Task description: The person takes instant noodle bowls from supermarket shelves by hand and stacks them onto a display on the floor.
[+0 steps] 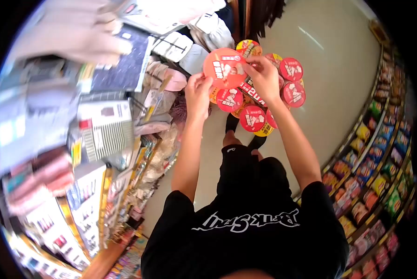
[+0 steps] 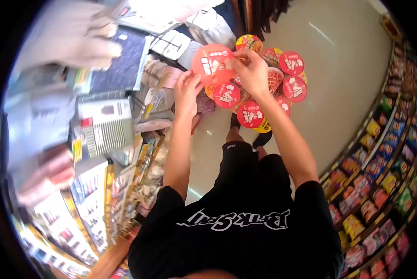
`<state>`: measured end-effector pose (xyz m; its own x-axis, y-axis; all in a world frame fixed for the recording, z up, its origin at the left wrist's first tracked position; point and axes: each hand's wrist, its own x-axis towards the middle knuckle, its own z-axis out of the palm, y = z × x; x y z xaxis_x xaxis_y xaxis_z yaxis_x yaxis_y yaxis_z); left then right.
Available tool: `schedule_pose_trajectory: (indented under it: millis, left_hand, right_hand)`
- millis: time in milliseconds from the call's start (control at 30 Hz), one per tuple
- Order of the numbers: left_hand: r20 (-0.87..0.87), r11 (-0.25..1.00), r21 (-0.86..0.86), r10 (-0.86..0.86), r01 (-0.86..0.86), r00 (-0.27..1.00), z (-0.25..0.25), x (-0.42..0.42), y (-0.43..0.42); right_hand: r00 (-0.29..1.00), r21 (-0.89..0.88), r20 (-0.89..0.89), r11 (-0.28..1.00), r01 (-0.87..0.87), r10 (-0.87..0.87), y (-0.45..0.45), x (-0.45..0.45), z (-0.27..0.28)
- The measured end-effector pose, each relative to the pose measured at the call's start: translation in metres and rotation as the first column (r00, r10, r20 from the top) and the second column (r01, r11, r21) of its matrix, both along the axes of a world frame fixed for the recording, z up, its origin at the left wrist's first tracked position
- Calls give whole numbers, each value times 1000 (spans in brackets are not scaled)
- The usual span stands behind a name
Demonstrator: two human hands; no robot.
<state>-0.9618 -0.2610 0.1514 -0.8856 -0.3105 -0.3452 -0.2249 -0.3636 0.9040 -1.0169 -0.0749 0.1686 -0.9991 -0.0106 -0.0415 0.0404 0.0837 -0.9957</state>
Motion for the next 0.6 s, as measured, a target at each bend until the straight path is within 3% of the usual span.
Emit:
schedule_pose_trajectory:
  millis: [100, 167, 200, 367, 600]
  left_hand:
    - [57, 997, -39, -60, 62, 997, -41, -37, -28]
    - [108, 987, -90, -125, 135, 986, -65, -56, -41]
    - [134, 985, -86, -134, 147, 982, -77, -61, -44]
    - [261, 958, -136, -209, 250, 942, -145, -75, -61]
    - [406, 916, -134, -298, 379, 864, -177, -82, -63]
  right_hand:
    - [993, 78, 114, 997, -26, 17, -19, -44, -48]
    - [999, 86, 44, 996, -25, 21, -29, -61, -90]
    - [987, 146, 157, 988, -49, 26, -32, -65, -88]
    - [972, 221, 228, 975, 0, -52, -44, -70, -144]
    - [958, 351, 276, 936, -18, -85, -49, -59, -175]
